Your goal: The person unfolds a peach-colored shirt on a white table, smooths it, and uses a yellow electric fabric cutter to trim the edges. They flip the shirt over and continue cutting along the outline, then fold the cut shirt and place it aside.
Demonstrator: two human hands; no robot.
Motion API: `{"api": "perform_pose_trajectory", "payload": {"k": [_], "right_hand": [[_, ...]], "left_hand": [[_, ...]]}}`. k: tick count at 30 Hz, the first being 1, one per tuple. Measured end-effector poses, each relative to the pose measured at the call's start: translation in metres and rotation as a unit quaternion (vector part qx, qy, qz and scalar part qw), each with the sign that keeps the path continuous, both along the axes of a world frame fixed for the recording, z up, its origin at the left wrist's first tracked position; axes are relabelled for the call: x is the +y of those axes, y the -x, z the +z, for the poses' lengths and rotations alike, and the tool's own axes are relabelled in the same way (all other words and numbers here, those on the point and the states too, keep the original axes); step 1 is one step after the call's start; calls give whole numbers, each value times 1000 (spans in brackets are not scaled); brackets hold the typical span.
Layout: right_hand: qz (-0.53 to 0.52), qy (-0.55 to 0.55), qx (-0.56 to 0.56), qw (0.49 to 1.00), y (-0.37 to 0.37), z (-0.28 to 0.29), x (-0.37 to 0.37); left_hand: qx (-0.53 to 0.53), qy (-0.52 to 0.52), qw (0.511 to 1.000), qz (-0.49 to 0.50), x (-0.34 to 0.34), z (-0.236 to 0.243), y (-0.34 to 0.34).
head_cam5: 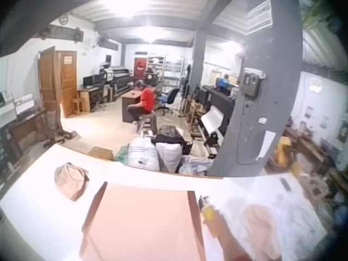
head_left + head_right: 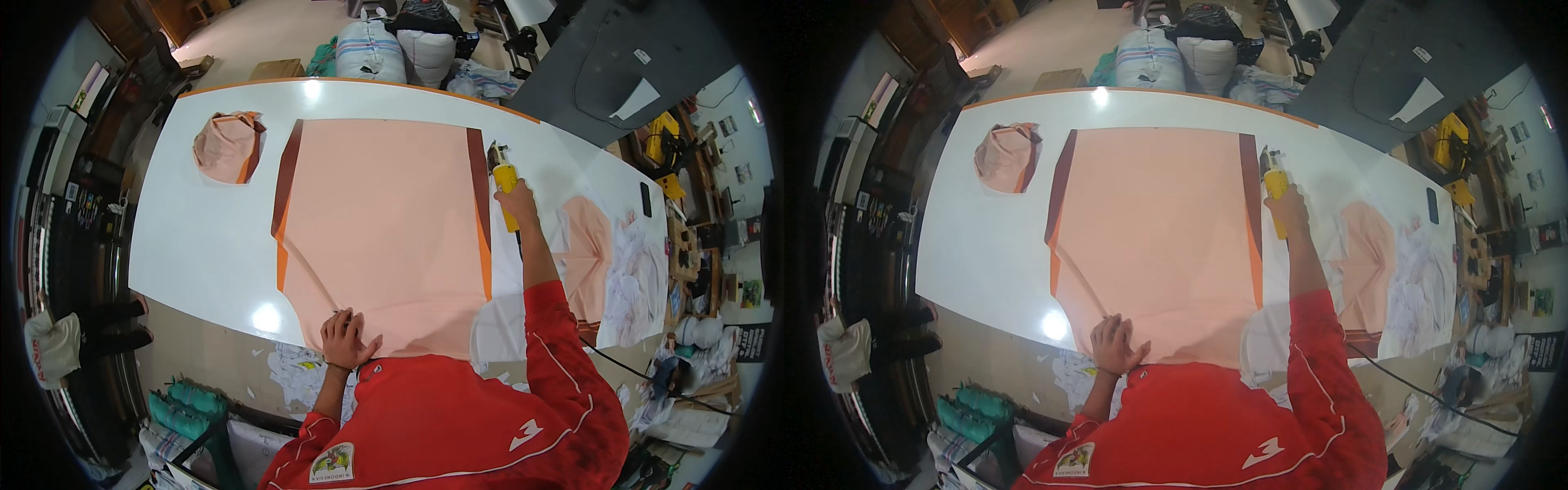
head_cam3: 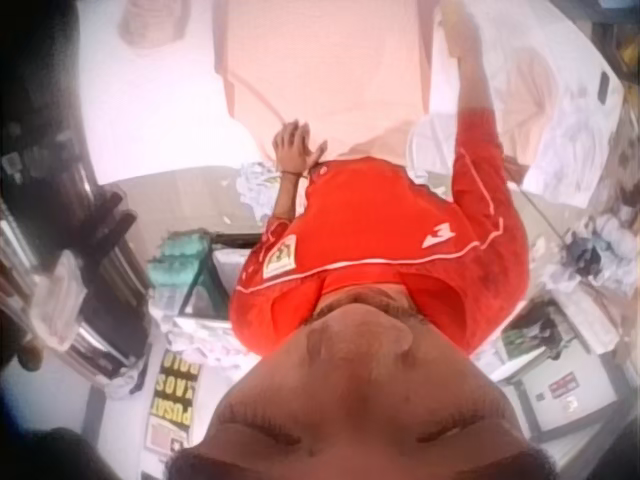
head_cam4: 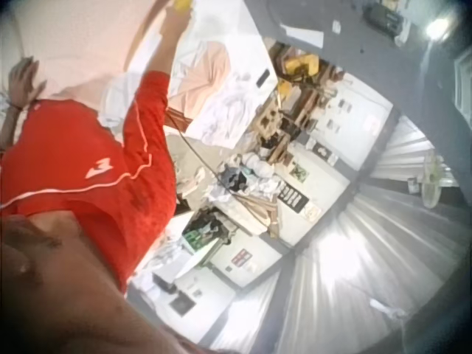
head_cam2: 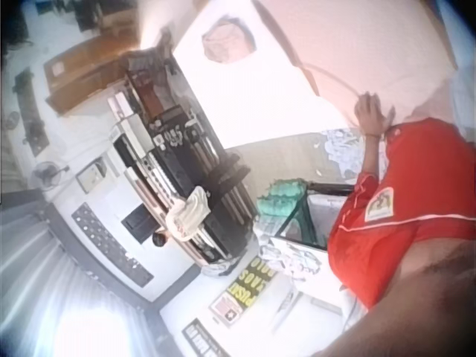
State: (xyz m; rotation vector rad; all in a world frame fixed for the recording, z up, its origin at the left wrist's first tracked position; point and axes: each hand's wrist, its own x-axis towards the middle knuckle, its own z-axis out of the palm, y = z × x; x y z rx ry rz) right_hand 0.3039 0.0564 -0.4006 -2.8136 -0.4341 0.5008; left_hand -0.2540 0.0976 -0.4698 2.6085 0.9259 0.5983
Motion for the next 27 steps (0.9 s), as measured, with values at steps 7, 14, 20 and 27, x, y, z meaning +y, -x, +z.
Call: {"api": "perform_pose_trajectory", "payload": {"k": [7,14,20,27], "right_hand": [[0,-3,8,1000,-50,-3,47],[1,-41,15,999,-88,-14,82],[-43,-180,-15,983,-69,-61,51],[-37,-228,-18,973,41,-60,-80]], "left_hand": [[5,8,1000,11,1,-3,0],[22,19,1000,12,1,-2,2],[10,12,1000,23,0,-9,1],[45,51,994,86,5,-8,-15]]}}
